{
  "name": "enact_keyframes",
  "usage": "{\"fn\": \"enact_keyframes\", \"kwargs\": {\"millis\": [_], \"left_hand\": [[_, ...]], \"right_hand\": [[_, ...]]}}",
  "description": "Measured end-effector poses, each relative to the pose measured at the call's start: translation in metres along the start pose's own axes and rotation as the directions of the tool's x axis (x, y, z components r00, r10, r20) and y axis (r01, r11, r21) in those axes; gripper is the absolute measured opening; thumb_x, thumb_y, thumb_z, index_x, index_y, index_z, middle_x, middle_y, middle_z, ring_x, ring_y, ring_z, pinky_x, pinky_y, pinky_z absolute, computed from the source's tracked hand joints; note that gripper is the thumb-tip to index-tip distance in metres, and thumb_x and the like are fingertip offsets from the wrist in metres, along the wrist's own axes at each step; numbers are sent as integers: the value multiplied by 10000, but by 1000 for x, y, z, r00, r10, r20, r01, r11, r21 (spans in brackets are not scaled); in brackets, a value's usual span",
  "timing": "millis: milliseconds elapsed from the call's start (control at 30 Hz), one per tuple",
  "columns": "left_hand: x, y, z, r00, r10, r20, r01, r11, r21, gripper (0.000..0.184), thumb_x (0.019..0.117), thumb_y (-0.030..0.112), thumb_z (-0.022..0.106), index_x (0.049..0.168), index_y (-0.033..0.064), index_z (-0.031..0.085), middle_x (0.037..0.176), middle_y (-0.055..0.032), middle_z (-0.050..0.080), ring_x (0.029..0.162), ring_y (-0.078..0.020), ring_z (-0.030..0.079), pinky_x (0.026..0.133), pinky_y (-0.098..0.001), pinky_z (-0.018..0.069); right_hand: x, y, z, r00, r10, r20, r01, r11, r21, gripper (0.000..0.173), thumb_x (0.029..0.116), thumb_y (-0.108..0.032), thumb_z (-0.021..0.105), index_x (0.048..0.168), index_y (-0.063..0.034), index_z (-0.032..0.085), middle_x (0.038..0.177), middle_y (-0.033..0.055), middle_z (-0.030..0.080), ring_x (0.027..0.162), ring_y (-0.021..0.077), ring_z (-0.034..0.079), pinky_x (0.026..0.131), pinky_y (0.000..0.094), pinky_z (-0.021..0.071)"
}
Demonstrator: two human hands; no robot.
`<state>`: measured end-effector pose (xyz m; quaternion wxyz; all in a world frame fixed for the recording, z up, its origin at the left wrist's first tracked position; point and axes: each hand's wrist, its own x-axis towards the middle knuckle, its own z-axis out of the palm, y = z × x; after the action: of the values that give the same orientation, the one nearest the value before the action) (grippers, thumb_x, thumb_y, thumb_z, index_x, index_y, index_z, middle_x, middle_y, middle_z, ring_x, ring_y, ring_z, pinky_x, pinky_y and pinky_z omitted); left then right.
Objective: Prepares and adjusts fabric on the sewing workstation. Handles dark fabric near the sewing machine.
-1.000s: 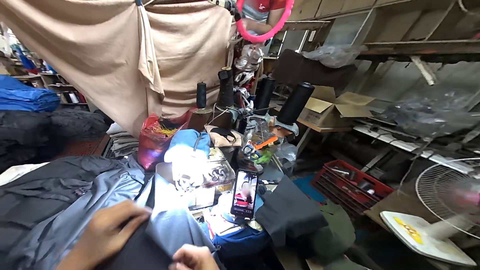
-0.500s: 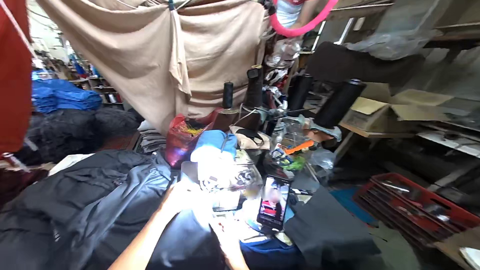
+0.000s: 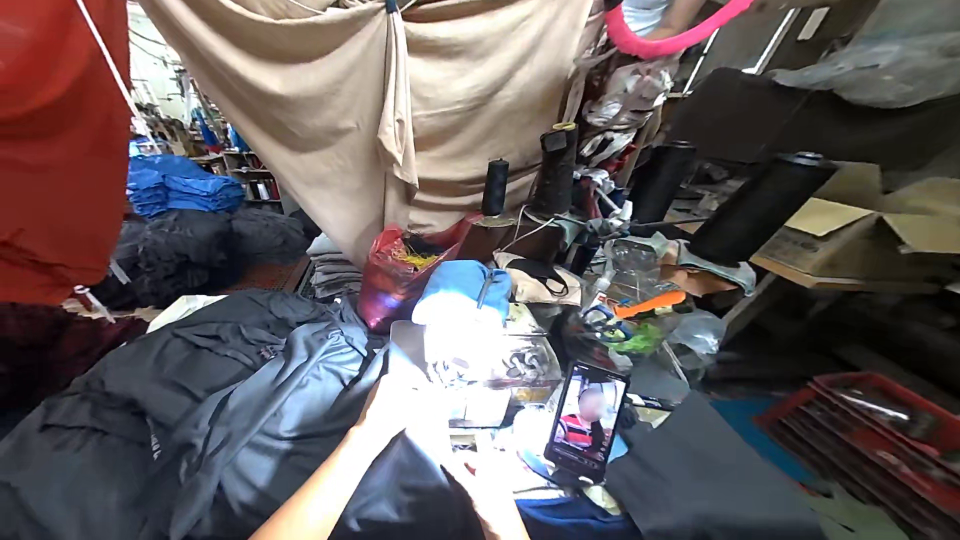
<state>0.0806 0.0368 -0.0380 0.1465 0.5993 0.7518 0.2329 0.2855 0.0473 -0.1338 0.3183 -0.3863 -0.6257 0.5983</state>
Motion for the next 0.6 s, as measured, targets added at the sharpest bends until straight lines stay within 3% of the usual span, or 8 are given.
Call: {"fn": "enact_keyframes", "kwargs": {"millis": [167,333,500,600], "left_hand": [[-5,4,-1,999,-49,7,49,999,-12,327,989,288,597,1059,3,741,1093,-203,714,1090,-347,673,981,-544,502],[10,-3,3,997,-41,-61,36,997,-69,271,958,260,664,1098,45,750,1128,-148,723,1113,-283,669,1017,-485,499],[19,-9,7,993,0,-121,-6,999,-42,269,939,258,689,1070,34,757,1107,-161,725,1097,-307,671,1012,-486,498],[20,-11,6,994,-30,-109,20,996,-89,266,959,235,667,1100,23,743,1119,-167,718,1098,-303,671,1015,-478,498]], "right_hand": [[-10,-1,2,1000,1,9,-1,1000,26,111,921,-115,710,876,-20,747,784,-5,700,759,33,644,767,261,548],[1,-11,4,1000,9,-1,-9,998,56,121,942,-122,698,906,-20,752,806,8,718,775,46,662,788,271,561],[4,-14,7,998,37,-45,-35,998,45,155,947,-145,705,852,-25,732,746,6,686,712,57,636,737,282,549],[3,-11,10,997,4,-81,-5,1000,-7,167,939,-157,708,837,-30,745,749,12,694,728,63,643,759,313,546]]}}
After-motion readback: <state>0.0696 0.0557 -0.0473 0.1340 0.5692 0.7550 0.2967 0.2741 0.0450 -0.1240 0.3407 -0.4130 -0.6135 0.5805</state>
